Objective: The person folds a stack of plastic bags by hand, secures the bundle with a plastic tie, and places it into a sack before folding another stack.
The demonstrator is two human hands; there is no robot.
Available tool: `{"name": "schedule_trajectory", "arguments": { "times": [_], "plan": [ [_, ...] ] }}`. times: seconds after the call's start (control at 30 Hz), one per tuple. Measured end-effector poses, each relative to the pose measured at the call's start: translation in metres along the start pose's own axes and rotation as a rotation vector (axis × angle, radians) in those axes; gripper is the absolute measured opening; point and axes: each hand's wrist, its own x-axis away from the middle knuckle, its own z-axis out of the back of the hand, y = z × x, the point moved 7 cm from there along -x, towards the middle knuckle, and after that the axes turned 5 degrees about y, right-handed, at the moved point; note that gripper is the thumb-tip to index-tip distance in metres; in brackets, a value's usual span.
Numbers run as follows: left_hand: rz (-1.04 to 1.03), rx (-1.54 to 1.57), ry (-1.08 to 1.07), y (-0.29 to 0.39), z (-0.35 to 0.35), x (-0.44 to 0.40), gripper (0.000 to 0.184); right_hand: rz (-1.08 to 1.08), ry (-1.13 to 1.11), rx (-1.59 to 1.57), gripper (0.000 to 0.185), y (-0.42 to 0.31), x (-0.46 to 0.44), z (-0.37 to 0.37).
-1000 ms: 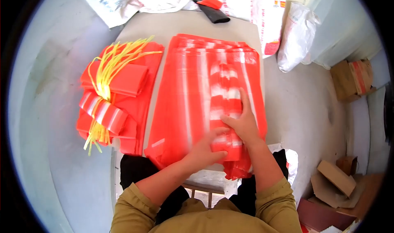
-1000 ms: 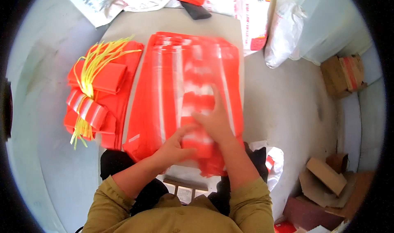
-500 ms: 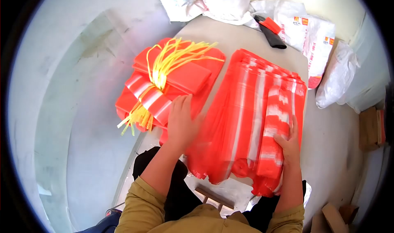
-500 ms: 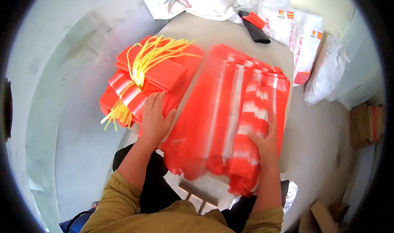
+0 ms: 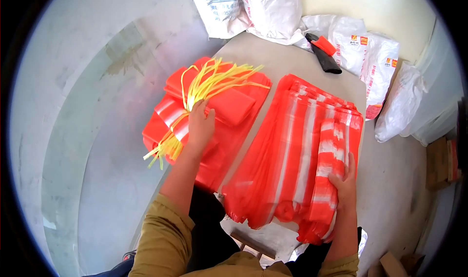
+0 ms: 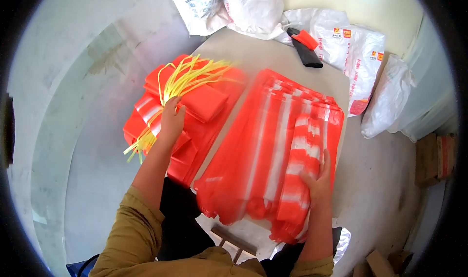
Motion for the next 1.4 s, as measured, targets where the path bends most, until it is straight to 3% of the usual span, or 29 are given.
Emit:
{"name": "schedule_trajectory", "arguments": {
  "times": [0.13,0.33,0.47,0.67,0.9,1.0,1.13,1.17,1.3,1.4],
  "plan": [
    [-0.141,-0.371,0.015,0.012,-0.015,-0.012,0.042,-0.018,0.007,-0.026,0.112,-0.004,0.003,0.004],
    [-0.259,-0.539,0.042,0.017,-0.016,-0.035,0.036,-0.017,0.005,-0.077,0.108,-0.007,0.002,0.005],
    [-0.244,-0.573,0.050,0.011,-0.016,-0.044,0.013,-0.012,-0.015,-0.089,0.107,-0.005,0.001,0.007],
    [-0.270,-0.266,0.116,0.041,-0.014,-0.034,0.006,0.005,0.007,-0.082,0.104,-0.009,0.003,0.013],
    [-0.298,0.099,-0.146,0.167,-0.064,0.021,0.008,0.083,0.070,-0.226,0.108,-0.025,-0.008,0.055],
    [-0.351,0.166,-0.348,0.222,-0.094,0.073,0.010,0.259,0.081,-0.428,0.109,-0.050,0.002,0.075],
    [-0.430,0.403,-0.900,0.278,-0.125,0.153,0.013,0.417,0.007,-0.463,0.114,-0.061,0.010,0.104],
    [-0.387,0.319,-0.967,0.276,-0.137,0.168,0.016,0.418,-0.006,-0.455,0.114,-0.060,0.011,0.108],
    [-0.389,0.096,-0.852,0.257,-0.158,0.185,0.020,0.328,-0.080,-0.389,0.114,-0.051,0.018,0.084],
    [-0.255,-0.006,-0.995,0.253,-0.154,0.179,0.030,0.219,-0.180,-0.197,0.119,-0.034,0.019,0.053]
  ]
}}
